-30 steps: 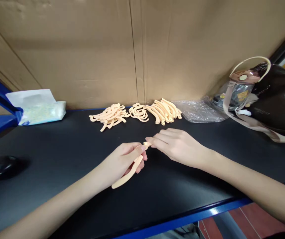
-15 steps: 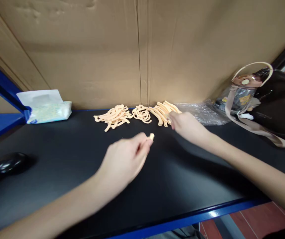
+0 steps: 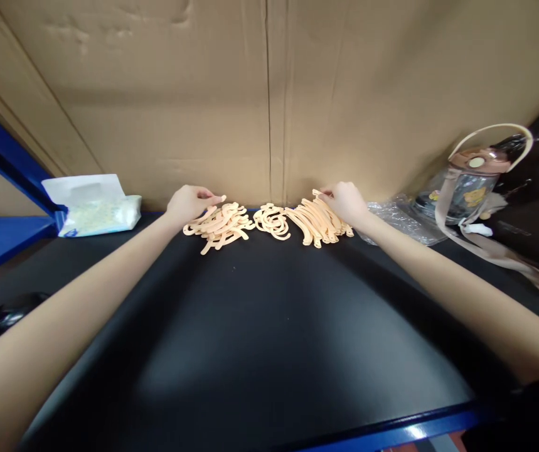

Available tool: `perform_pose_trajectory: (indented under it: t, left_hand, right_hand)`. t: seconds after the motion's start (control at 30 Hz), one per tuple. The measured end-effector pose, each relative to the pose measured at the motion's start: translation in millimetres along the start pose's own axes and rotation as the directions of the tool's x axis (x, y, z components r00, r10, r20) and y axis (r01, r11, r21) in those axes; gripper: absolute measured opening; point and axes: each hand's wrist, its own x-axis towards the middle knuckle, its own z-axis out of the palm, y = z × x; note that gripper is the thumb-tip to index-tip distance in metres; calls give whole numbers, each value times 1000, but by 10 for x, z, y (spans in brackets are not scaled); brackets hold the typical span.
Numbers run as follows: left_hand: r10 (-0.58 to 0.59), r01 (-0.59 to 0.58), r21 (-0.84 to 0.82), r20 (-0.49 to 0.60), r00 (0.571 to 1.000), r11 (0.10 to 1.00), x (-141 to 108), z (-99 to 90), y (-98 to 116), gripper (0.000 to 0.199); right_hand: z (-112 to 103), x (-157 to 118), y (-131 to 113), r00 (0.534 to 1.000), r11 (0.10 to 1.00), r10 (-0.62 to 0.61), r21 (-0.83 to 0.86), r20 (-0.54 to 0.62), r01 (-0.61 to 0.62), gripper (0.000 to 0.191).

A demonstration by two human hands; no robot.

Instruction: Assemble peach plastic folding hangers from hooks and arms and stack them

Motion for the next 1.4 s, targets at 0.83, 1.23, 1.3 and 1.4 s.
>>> perform_pose_trajectory:
  t: [0.83, 1.23, 1.3, 1.4]
  left_hand:
    - [523, -624, 134, 429, 737, 770, -1740, 391, 582, 67]
    - [579, -676, 119, 422, 698, 727, -1721, 333, 516, 61]
    - [592, -675, 98, 399, 700, 731, -1720, 336, 511, 60]
    - [592, -673, 91, 399, 700, 734, -1717, 337, 508, 60]
  right_hand:
    - [-64, -1476, -504, 812, 849, -525, 215, 254, 482, 61]
    - [-112, -1539, -521, 807, 852, -523, 155, 275, 499, 59]
    - [-132, -1543, -521, 809, 853, -521, 171, 272, 492, 58]
    - [-166, -1553, -528, 806, 858, -513, 157, 295, 489, 58]
